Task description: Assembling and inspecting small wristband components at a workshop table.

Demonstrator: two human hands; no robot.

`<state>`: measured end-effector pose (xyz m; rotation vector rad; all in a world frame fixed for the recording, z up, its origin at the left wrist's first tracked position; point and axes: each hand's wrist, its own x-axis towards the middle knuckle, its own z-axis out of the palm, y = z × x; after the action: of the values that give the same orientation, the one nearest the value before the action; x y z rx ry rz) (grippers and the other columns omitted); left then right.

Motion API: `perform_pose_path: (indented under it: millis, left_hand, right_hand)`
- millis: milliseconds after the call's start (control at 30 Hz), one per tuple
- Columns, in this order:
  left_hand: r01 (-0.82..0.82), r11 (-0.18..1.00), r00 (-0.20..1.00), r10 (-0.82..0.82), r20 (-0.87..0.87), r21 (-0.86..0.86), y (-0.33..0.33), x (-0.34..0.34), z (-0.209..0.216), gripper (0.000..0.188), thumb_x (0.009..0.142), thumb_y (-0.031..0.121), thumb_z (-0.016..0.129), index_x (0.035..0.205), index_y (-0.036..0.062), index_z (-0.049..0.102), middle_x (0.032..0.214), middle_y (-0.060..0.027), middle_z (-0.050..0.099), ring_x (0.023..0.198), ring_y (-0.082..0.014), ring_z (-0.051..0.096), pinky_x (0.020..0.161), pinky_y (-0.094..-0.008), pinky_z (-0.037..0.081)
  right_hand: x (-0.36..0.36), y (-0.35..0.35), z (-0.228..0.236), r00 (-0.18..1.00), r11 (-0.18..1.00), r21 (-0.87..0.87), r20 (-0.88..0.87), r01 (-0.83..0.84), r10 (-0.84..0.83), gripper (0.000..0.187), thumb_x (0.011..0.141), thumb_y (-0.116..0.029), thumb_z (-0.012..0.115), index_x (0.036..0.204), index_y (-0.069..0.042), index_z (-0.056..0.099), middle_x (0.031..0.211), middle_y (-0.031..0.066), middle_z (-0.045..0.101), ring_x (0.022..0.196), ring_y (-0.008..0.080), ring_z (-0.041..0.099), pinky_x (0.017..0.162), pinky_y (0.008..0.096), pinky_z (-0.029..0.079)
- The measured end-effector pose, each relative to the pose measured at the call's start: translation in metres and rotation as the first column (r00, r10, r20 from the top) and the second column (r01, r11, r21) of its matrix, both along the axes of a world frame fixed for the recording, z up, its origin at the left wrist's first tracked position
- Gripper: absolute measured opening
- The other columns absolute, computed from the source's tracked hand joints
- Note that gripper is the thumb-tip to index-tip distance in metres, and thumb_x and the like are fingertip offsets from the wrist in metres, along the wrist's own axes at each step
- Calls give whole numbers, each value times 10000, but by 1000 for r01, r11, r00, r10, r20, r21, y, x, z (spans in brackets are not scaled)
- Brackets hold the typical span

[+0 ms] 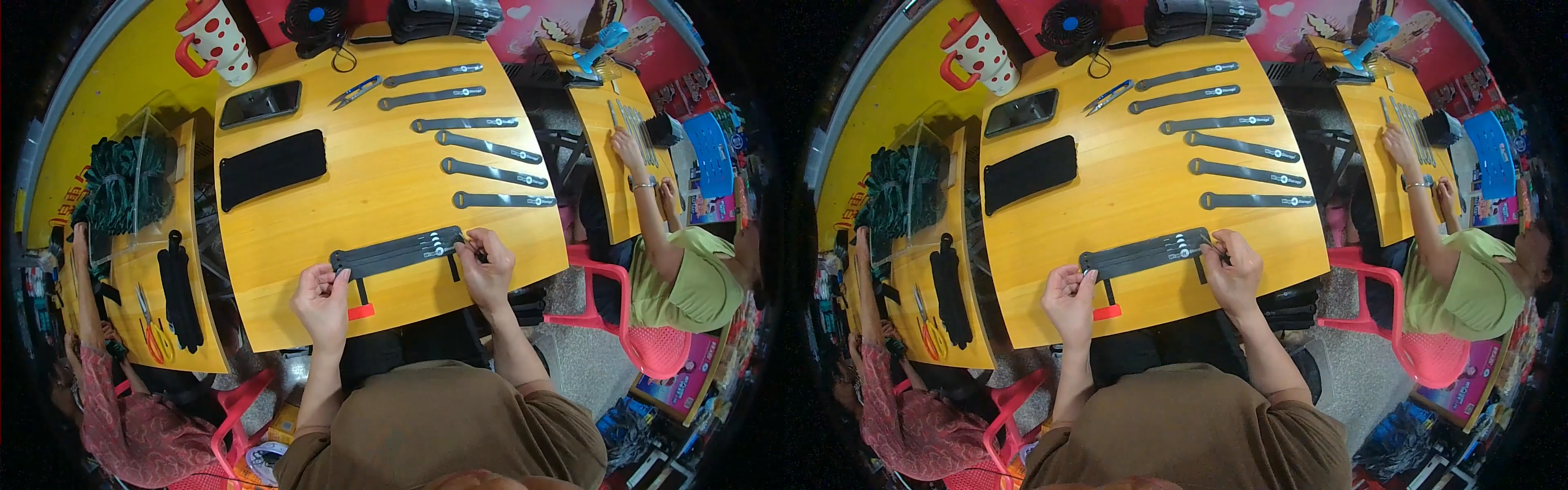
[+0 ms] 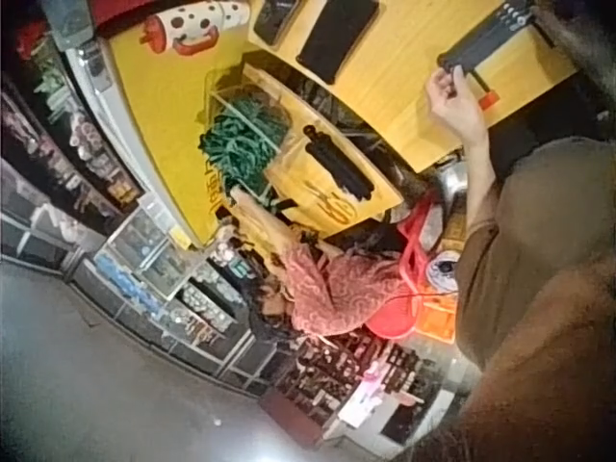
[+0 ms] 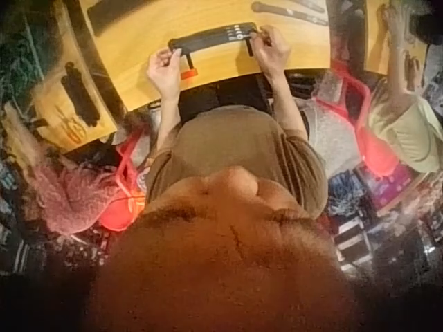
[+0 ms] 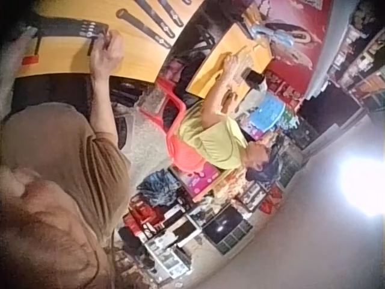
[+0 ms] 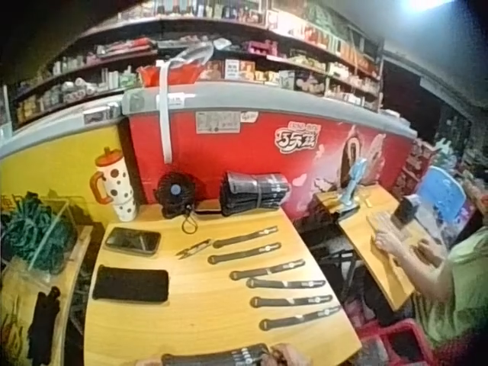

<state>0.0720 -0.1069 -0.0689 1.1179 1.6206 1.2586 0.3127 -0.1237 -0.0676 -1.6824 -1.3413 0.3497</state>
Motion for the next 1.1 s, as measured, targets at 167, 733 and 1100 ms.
perform_pose_path:
  millis: [167, 733, 1100]
  left_hand:
    - [20, 999, 1000, -19, -6, 29, -1, -3, -1, 189, 790, -22, 744, 915, -23, 602, 735, -14, 604, 619, -42, 528, 568, -189, 444]
    - [22, 998, 996, -16, -93, 63, 0, -2, -4, 210, 774, 10, 759, 922, -19, 613, 720, -18, 598, 611, -60, 535, 555, -210, 457]
    - [79, 997, 992, -81, 93, 26, -5, -14, -12, 215, 838, -11, 666, 1031, -19, 572, 807, -49, 628, 622, -67, 590, 436, -201, 484]
  right_hand:
    - [1, -2, 3, 1000, 998, 58, -24, -11, 12, 204, 731, 44, 696, 912, 14, 609, 739, 132, 612, 630, 223, 626, 568, 290, 478]
    - [0, -2, -1, 999, 997, 80, 41, -21, 18, 229, 730, 34, 682, 941, 10, 598, 783, 134, 574, 684, 254, 605, 623, 321, 488]
    - [-3, -4, 6, 996, 998, 50, 76, -40, 36, 166, 757, 17, 682, 901, 5, 599, 781, 137, 580, 668, 261, 610, 595, 340, 478]
